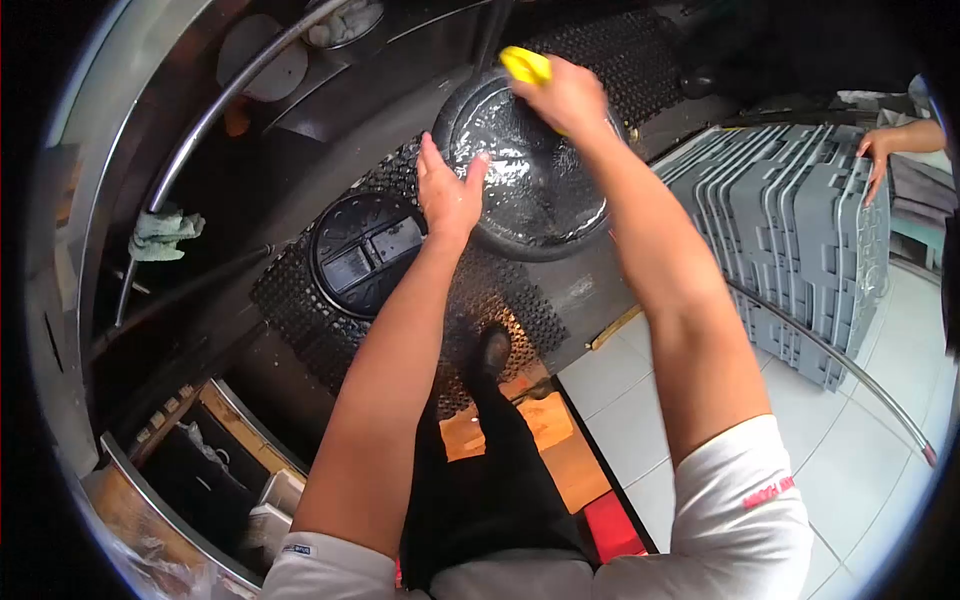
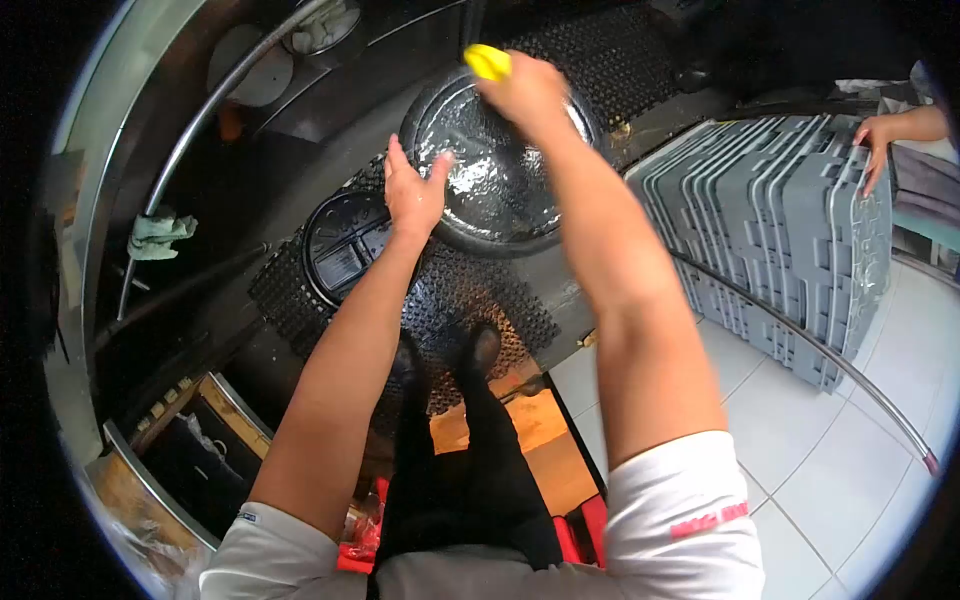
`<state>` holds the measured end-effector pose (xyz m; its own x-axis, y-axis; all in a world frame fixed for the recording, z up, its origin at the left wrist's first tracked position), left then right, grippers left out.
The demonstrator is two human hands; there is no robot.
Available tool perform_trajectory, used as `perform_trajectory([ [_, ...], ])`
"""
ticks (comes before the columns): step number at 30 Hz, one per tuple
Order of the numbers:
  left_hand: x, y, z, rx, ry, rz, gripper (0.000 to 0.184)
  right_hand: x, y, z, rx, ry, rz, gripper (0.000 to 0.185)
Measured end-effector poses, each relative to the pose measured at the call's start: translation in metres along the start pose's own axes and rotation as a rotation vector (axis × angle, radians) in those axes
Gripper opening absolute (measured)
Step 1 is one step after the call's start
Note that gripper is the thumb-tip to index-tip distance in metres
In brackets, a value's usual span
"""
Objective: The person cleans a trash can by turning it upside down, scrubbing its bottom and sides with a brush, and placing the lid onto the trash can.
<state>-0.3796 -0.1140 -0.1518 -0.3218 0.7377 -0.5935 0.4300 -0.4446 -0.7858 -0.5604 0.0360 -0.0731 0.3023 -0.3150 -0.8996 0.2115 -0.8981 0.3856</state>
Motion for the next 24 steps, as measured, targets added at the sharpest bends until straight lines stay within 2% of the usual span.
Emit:
perform_trajectory([
  [3, -0.002, 0.017, 0.003, -0.142, 0.010, -0.170, 0.062, 0.039, 0.073, -0.017, -0.066, 0.074, 0.013, 0.050],
  [4, -0.003, 0.022, 0.005, -0.141, 0.018, -0.205, 0.060, 0.044, 0.074, -0.034, -0.099, 0.083, 0.050, 0.051],
  [5, -0.002, 0.023, 0.006, -0.124, 0.038, -0.189, 0.060, 0.049, 0.076, -0.057, -0.134, 0.092, 0.083, 0.052],
  [7, 0.005, 0.021, 0.006, -0.091, 0.083, -0.178, 0.061, 0.045, 0.049, -0.114, -0.023, 0.242, 0.072, 0.047],
  [8, 0.009, 0.018, 0.006, -0.062, 0.111, -0.165, 0.062, 0.038, 0.020, -0.136, -0.026, 0.266, 0.048, 0.048],
  [9, 0.012, 0.016, 0.003, -0.116, 0.196, -0.160, 0.063, 0.029, -0.016, -0.152, -0.032, 0.290, 0.025, 0.049],
  [11, 0.019, 0.026, 0.009, -0.152, 0.244, -0.218, 0.066, 0.006, -0.086, -0.153, 0.080, 0.300, -0.188, 0.052],
  [13, 0.010, 0.017, 0.010, -0.255, 0.324, -0.118, 0.066, -0.018, -0.107, -0.136, 0.152, 0.226, -0.216, 0.053],
  [14, 0.006, 0.010, 0.009, -0.307, 0.375, -0.060, 0.066, -0.009, -0.085, -0.134, 0.149, 0.264, -0.215, 0.050],
  [16, -0.003, 0.002, 0.031, -0.362, 0.457, 0.103, 0.084, 0.029, -0.025, -0.144, 0.057, 0.257, -0.085, 0.048],
  [17, -0.002, 0.000, 0.044, -0.386, 0.499, 0.212, 0.092, 0.050, 0.004, -0.144, -0.058, 0.235, -0.106, 0.047],
  [19, -0.004, 0.002, 0.067, -0.308, 0.304, 0.382, 0.105, 0.061, 0.057, -0.153, -0.204, 0.316, -0.042, 0.039],
  [20, -0.003, -0.002, 0.074, -0.264, 0.325, 0.360, 0.105, 0.063, 0.074, -0.162, -0.309, 0.361, -0.061, 0.038],
  [21, -0.005, -0.007, 0.078, -0.226, 0.348, 0.341, 0.106, 0.067, 0.069, -0.178, -0.430, 0.339, -0.059, 0.040],
  [22, -0.011, -0.012, 0.072, -0.185, 0.336, 0.390, 0.092, 0.063, 0.047, -0.194, -0.384, 0.403, -0.057, 0.041],
  [24, -0.006, -0.011, 0.069, -0.117, 0.339, 0.463, 0.081, 0.037, -0.022, -0.213, -0.255, 0.468, -0.122, 0.042],
])
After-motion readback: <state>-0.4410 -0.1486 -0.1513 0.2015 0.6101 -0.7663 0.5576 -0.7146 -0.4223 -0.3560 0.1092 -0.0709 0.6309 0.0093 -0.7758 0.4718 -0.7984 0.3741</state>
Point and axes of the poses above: each hand's wrist, its own z-axis towards the middle knuckle, its own x-axis out of the palm, y = z × x, the point moved 8 cm from there along z, towards the middle knuckle, and after that the axes turned 7 degrees about y, right-handed, at the moved point
